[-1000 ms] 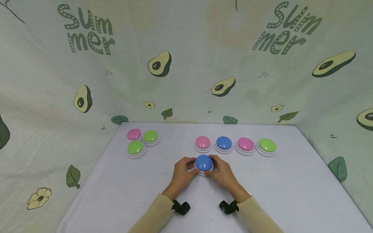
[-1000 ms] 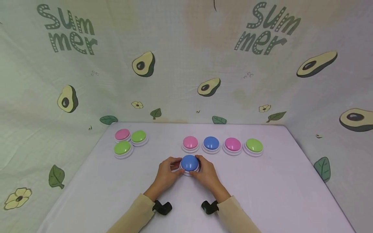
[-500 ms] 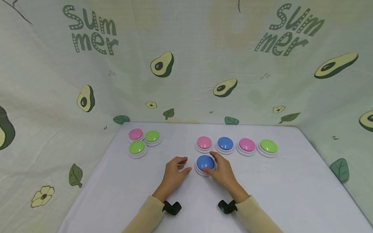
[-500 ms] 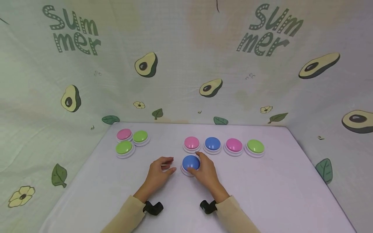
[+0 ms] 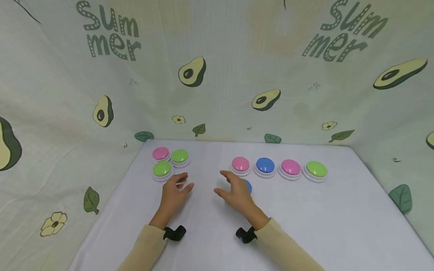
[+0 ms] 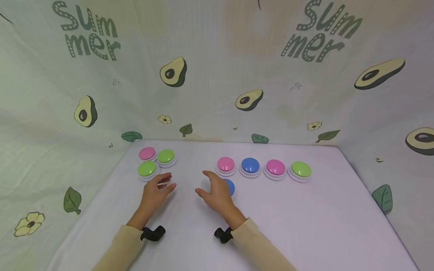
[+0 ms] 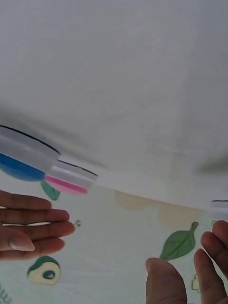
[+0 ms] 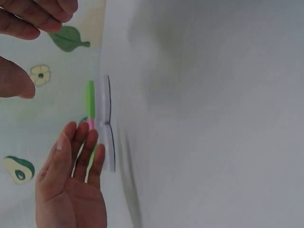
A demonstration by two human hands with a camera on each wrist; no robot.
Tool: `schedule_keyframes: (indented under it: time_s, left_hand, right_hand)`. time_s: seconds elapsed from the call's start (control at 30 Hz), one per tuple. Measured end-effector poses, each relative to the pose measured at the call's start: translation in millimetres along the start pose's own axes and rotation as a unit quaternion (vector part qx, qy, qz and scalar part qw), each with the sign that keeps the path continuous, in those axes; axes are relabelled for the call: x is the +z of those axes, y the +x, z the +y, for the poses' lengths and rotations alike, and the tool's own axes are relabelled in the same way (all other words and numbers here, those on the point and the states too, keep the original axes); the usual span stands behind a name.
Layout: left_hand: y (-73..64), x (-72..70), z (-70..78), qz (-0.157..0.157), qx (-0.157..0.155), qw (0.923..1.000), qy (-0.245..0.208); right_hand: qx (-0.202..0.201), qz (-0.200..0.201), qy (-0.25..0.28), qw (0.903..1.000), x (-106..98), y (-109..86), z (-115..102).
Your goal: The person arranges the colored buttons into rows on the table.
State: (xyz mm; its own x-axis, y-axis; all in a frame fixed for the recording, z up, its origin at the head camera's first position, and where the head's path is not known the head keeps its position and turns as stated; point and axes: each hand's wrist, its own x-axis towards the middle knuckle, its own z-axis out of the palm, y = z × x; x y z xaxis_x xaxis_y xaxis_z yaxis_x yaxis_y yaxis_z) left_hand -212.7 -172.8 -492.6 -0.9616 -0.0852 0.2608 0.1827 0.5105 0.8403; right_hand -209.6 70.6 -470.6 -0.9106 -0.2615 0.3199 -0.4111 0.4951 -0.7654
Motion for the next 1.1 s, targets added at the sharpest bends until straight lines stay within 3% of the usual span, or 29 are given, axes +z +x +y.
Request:
schedule_keyframes:
  time_s: [0.2,0.33,0.57,0.73,1.1]
  left_hand:
    - [11.1,-29.2,-11.4,0.034,-0.009,0.9993,0.016]
    - [18.4,-43.2,-21.9,0.058,-0.012,0.9974,0.042]
    - [26.8,-59.8,-43.5,0.069,-0.05,0.9916,0.097]
    - [33.4,-66.7,-56.1,0.045,-0.068,0.9916,0.1]
    - [44.3,-77.0,-62.0,0.0,-0.082,0.9929,0.087]
  right_hand:
    - [-0.013,-0.086,0.025,0.9959,39.7,19.7,-12.8]
    - [-0.006,-0.122,0.082,0.9891,66.2,30.3,-16.6]
    - [0.064,-0.181,0.219,0.9566,102.6,46.4,-20.3]
    - [0.072,-0.194,0.236,0.9495,118.7,55.1,-22.3]
    - [0.065,-0.179,0.233,0.9538,139.4,74.0,-24.5]
